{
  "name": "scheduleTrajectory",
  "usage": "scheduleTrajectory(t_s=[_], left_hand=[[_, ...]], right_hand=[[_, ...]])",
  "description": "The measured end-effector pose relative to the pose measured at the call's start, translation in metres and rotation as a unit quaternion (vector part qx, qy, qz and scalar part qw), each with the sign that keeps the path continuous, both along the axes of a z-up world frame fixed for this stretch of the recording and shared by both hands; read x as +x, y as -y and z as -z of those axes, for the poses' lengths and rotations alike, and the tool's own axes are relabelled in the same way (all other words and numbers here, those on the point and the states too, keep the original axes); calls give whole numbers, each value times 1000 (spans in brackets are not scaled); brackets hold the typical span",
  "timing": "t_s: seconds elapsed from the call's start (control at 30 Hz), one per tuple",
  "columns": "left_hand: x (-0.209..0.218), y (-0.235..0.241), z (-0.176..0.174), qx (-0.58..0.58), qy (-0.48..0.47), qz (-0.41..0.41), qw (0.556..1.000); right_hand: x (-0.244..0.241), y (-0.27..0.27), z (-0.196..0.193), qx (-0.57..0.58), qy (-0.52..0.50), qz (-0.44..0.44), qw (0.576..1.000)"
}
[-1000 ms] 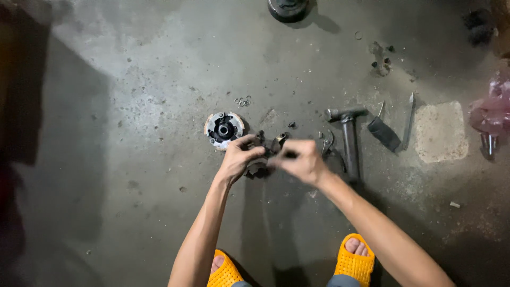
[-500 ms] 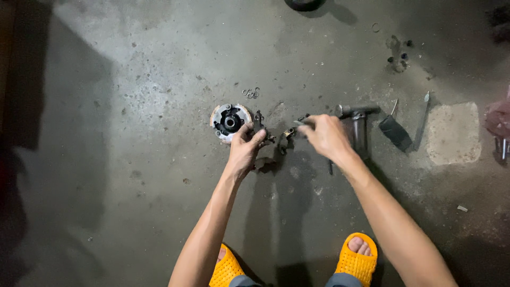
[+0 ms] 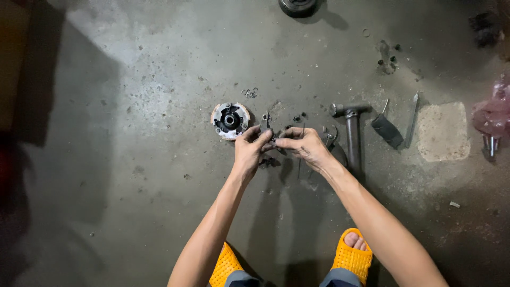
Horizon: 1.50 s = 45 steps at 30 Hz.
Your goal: The person assembles a mechanical component on the floor, inserting small metal pieces into a circular housing. They use pliers to adjust and secure the parts within the assembly.
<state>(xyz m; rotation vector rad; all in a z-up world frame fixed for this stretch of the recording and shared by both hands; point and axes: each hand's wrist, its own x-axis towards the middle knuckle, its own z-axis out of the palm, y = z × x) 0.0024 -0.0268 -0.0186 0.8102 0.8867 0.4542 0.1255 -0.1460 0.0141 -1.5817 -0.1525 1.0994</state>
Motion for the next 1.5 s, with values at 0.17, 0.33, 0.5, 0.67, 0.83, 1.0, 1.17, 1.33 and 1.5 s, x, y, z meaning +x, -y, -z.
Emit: scheduleTrajectory(t_s=[0.17,0.33,0.5,0.67,0.83,1.0,1.17,1.33,1.5], left_hand=[[-5,-2,-4,41,-35,10,999],[-9,2,4,14,-53,-3,998],[-15,-1,13,-9,-76,-21,997],[-35,-24,12,138,-127,12,982],[-54,-36,-18,368,-308,126,869],[-66,-7,5,586,-285,263,712],[-35,9,-5,622,-346,340,615],[19,9,11,639,-288,267,662],[61,17,93,579,-330,328,669]], right_hand=[[4,1,8,-13,-30,-7,999],[7,-3,9,-4,-68,-36,997],[23,-10,15,2,-15,-65,998],[94,-22,61,-151,311,-96,933],[118,-23,99,-241,456,-149,843],[60,-2,63,-133,552,-137,812],[49,17,73,-252,411,-233,844],[57,30,-34,-243,324,-284,869],[63,38,-65,-62,380,-90,919]])
